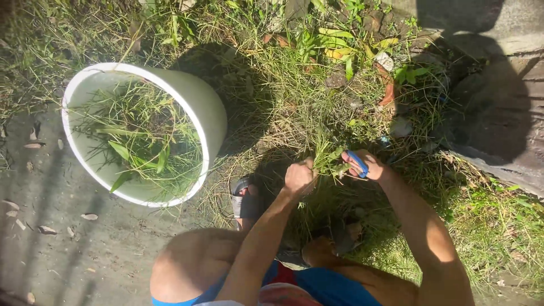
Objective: Cutting grass and weeds with scissors and placing them into a white bucket.
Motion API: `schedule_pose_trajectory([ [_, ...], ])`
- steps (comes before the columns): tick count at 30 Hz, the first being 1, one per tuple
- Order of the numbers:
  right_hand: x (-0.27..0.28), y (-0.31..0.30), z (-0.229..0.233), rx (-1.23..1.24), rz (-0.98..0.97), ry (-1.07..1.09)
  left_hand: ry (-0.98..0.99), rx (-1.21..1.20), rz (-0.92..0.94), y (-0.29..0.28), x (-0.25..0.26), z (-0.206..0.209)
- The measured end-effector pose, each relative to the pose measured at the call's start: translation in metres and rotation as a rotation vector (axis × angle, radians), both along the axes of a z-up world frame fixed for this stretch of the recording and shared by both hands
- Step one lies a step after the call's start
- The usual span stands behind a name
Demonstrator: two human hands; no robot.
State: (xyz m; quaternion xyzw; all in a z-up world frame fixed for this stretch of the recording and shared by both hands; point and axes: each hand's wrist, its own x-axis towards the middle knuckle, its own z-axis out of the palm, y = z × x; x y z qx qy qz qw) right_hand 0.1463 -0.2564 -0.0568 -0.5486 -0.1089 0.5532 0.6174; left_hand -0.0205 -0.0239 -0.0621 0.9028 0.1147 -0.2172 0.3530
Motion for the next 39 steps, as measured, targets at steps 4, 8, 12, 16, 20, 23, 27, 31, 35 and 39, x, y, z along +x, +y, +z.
schedule_pose_trajectory([
  [4,-0.023,-0.014,0.029,-0.371,0.120,-0.054,-0.374,-0.099,0.109,-0.014,-0.037,-0.007],
  [8,-0.042,-0.036,0.053,-0.489,0.114,-0.047,-0.606,-0.235,0.193,-0.006,-0.032,0.020],
  [12,-0.048,-0.039,0.094,-0.465,0.058,0.184,-0.689,-0.180,0.455,0.020,-0.008,0.014],
  [16,-0.059,-0.043,0.127,-0.134,-0.019,0.378,-0.740,-0.353,0.725,0.083,0.035,0.034],
  [20,-0.082,-0.059,0.131,0.200,-0.069,0.414,-0.761,-0.245,0.521,0.116,0.077,0.075],
  [23,-0.101,-0.068,0.122,0.017,-0.193,0.455,-0.308,0.085,0.179,0.100,0.101,0.126],
  [27,-0.130,-0.092,0.082,-0.208,-0.199,0.171,0.200,0.264,-0.142,0.038,0.088,0.077],
  [31,-0.155,-0.107,0.047,-0.471,-0.146,-0.135,0.344,0.323,-0.164,0.005,0.049,-0.009],
  [35,-0.160,-0.096,0.038,-0.455,-0.137,0.105,0.436,0.403,-0.304,0.025,0.068,0.028],
  [39,-0.153,-0.062,0.045,-0.392,-0.175,0.408,0.471,0.463,-0.394,0.106,0.047,-0.085],
])
